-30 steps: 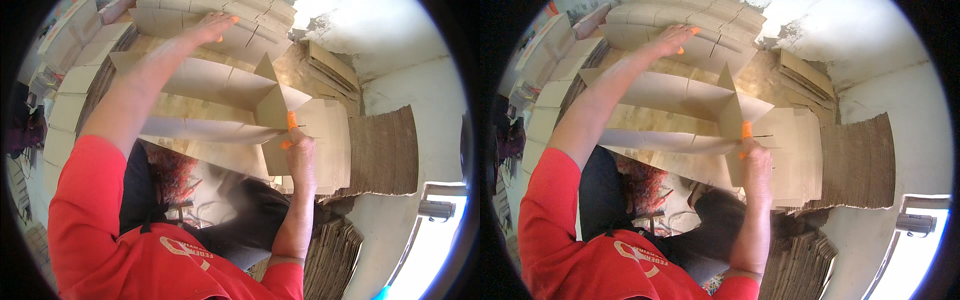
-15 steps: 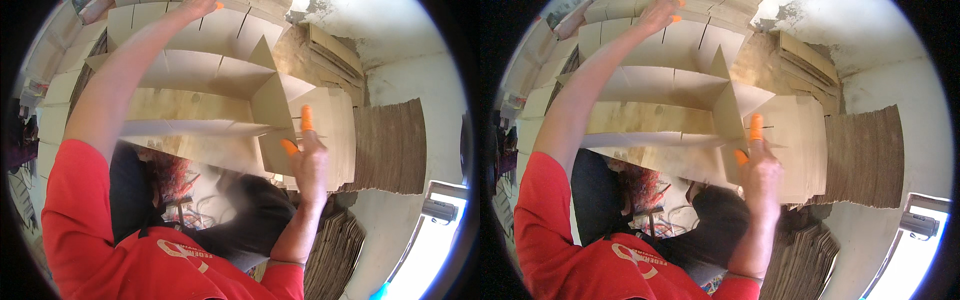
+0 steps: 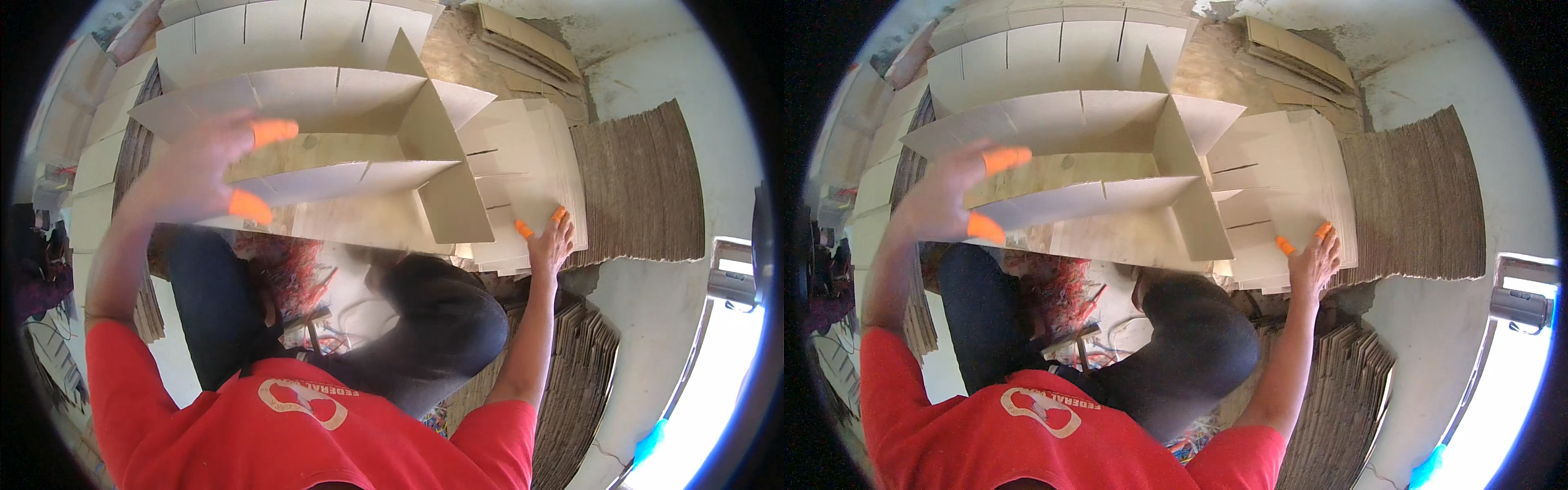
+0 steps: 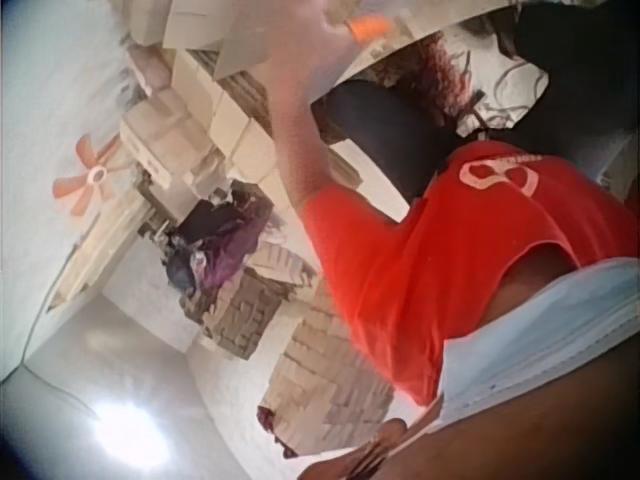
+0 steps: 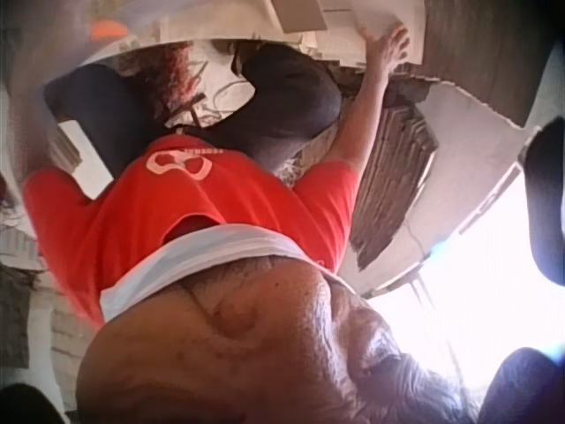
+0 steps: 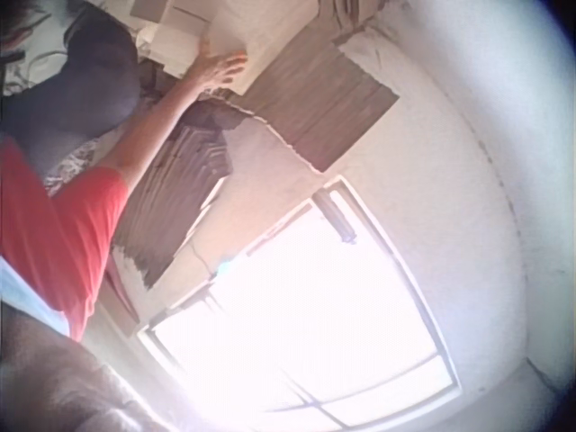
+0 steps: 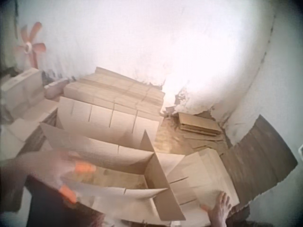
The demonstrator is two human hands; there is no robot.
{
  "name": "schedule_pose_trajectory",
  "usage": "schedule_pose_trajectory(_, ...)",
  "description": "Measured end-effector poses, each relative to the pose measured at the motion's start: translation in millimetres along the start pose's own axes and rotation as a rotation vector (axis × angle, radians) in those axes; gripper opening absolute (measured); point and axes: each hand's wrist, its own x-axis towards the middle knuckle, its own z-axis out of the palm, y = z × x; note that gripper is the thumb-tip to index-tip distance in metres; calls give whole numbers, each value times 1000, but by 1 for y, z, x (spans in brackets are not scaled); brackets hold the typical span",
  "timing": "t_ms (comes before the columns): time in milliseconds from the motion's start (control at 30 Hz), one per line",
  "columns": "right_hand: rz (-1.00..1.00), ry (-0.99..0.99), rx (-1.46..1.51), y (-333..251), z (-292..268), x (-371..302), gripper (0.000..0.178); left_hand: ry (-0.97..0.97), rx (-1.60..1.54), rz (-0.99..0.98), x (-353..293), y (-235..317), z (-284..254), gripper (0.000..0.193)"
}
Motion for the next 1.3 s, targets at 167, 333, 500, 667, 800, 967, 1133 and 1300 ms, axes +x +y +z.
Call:
schedule_pose_trajectory(167, 60, 137, 95, 18, -16, 17, 77, -48, -52, -288, -29, 13, 37, 48)
schedule_pose_trajectory(333, 141, 192, 508, 48, -52, 23, 58, 148, -71, -73, -31, -7, 62, 24)
schedule_pose_trajectory(500, -203, 516, 725, 15, -178, 12, 46, 129, -75, -101, -13, -20, 75, 25)
schedule_pose_trajectory(667, -301, 265, 1145, -58, -280, -38, 53, 211, -185, -133, -12, 3, 68, 29)
schedule_pose_trajectory(800, -500, 57, 1185, -100, -286, -55, 57, 265, -122, -102, -3, 9, 80, 27)
schedule_pose_trajectory(967, -595, -99, 1289, -127, -279, -59, 58, 331, -107, -49, 5, 10, 91, 22)
schedule_pose_trajectory(1133, -579, -85, 1198, -132, -272, -55, 59, 329, -110, -114, 8, 20, 85, 19)
schedule_pose_trajectory(1300, -589, -175, 1260, -133, -281, -58, 60, 392, -121, -62, 13, 8, 92, 17)
